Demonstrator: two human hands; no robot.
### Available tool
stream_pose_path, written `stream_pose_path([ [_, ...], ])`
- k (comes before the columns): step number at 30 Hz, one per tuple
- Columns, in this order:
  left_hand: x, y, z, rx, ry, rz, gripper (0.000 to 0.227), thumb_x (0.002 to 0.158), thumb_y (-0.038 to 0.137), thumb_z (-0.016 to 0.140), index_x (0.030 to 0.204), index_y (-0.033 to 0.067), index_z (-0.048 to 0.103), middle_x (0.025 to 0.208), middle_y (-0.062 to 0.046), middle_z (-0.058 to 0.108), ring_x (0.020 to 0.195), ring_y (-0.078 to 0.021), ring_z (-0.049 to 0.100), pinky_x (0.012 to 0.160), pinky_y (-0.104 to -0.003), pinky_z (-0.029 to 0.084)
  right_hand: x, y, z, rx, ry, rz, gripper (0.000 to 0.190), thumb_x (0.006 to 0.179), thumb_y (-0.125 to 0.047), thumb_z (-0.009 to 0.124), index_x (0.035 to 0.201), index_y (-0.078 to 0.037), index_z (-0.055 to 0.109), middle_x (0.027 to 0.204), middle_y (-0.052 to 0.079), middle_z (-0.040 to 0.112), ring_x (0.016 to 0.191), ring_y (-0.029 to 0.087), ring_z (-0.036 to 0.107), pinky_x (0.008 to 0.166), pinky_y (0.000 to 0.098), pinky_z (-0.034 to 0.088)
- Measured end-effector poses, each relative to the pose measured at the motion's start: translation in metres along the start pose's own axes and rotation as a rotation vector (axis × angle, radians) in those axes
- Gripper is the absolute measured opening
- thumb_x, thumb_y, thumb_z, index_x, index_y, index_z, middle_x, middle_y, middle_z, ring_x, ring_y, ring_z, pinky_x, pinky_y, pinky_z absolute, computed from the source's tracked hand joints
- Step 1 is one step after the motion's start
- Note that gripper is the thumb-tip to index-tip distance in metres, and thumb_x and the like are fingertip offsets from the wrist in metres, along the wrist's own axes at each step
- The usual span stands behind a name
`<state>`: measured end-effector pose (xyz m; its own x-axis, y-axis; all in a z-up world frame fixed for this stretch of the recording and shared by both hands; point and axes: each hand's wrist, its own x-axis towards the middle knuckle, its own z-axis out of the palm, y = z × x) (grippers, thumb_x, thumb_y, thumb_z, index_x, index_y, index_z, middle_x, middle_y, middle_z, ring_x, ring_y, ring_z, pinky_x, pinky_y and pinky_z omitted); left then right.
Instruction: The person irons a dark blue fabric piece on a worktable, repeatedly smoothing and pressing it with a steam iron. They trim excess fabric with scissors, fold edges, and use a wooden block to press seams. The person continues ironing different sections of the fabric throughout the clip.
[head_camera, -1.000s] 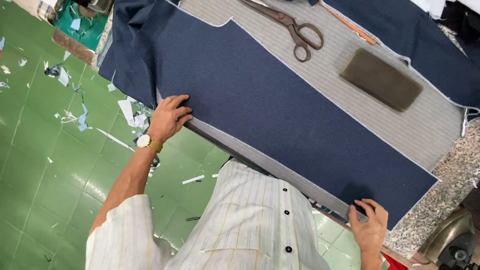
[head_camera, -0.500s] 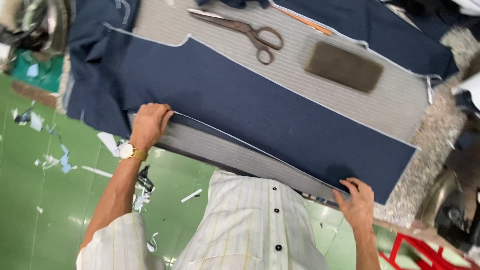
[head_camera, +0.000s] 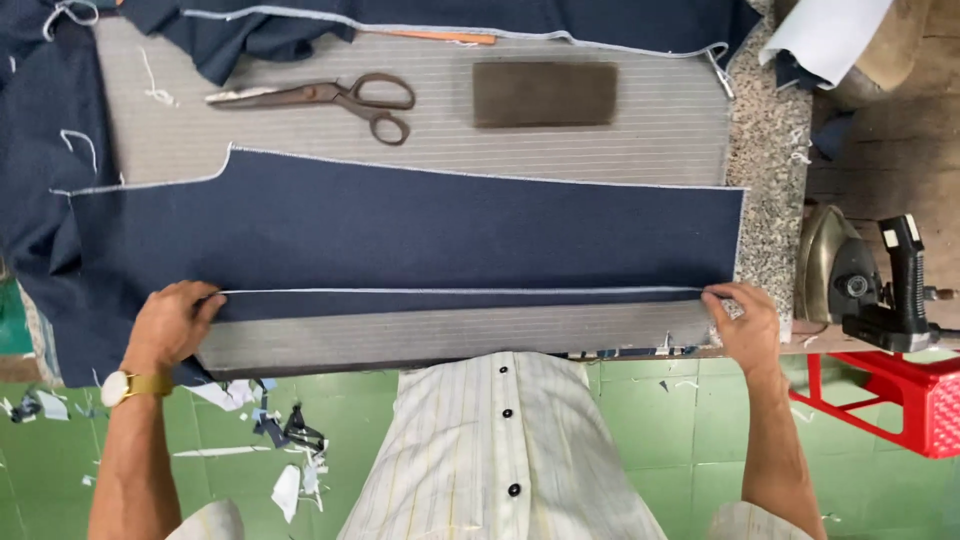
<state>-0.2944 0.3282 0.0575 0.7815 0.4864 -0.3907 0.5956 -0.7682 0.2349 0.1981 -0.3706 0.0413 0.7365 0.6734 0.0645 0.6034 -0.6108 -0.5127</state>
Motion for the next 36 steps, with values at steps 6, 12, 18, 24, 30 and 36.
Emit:
stream_pose_path([
  [6,0.036,0.001,-0.029,-0.06,0.32,0.049,0.017,0.113,0.02,0.067,0.114,0.0029,0.072,0.105,-0.015,0.074,0.094,-0.0377,0.068,0.086,-0.045,0.05,0.032,0.009,0.0,0.078,0.084,0.22,0.015,0.105,-0.014,0.073,0.113,-0.001,0.075,0.113,0.014,0.074,0.104,0.028,0.068,0.091,0.0403,0.053],
  [12,0.108,-0.001,-0.044,0.174,0.561,0.178,0.01,0.116,0.014,0.074,0.117,0.0043,0.077,0.103,-0.017,0.071,0.094,-0.038,0.066,0.085,-0.047,0.052,0.079,0.023,0.011,0.073,0.242,0.226,0.017,0.107,-0.017,0.073,0.113,-0.002,0.077,0.111,0.014,0.074,0.102,0.028,0.068,0.084,0.042,0.051],
  [18,0.144,-0.006,-0.053,0.297,0.565,0.154,0.012,0.117,0.019,0.074,0.12,0.0096,0.08,0.099,-0.014,0.069,0.093,-0.0352,0.066,0.08,-0.045,0.053,0.104,0.028,0.019,0.048,0.254,0.285,0.02,0.104,-0.018,0.073,0.111,0.0,0.077,0.111,0.019,0.075,0.103,0.035,0.068,0.087,0.0505,0.052],
  [24,0.156,-0.021,-0.047,0.339,0.565,0.174,0.01,0.119,0.02,0.077,0.119,0.0112,0.08,0.099,-0.013,0.069,0.092,-0.035,0.067,0.081,-0.044,0.053,0.114,0.043,0.03,-0.017,0.295,0.234,0.019,0.102,-0.02,0.076,0.107,-0.002,0.079,0.105,0.017,0.077,0.096,0.035,0.071,0.083,0.0507,0.053],
  [30,0.134,0.071,-0.069,0.52,0.719,0.229,0.026,0.12,0.03,0.066,0.13,0.0081,0.078,0.121,-0.019,0.068,0.106,-0.0384,0.062,0.094,-0.047,0.045,0.118,0.008,0.03,-0.185,0.506,0.075,0.022,0.108,-0.023,0.067,0.116,-0.003,0.071,0.11,0.015,0.072,0.1,0.034,0.067,0.087,0.048,0.049],
  [36,0.107,0.182,-0.041,0.169,0.745,0.314,0.042,0.118,0.023,0.053,0.136,-0.0122,0.067,0.139,-0.036,0.062,0.12,-0.0502,0.056,0.1,-0.057,0.043,0.09,-0.038,0.054,-0.263,0.471,0.178,0.04,0.11,-0.035,0.051,0.132,-0.003,0.06,0.143,0.023,0.054,0.131,0.038,0.051,0.105,0.0541,0.04],
])
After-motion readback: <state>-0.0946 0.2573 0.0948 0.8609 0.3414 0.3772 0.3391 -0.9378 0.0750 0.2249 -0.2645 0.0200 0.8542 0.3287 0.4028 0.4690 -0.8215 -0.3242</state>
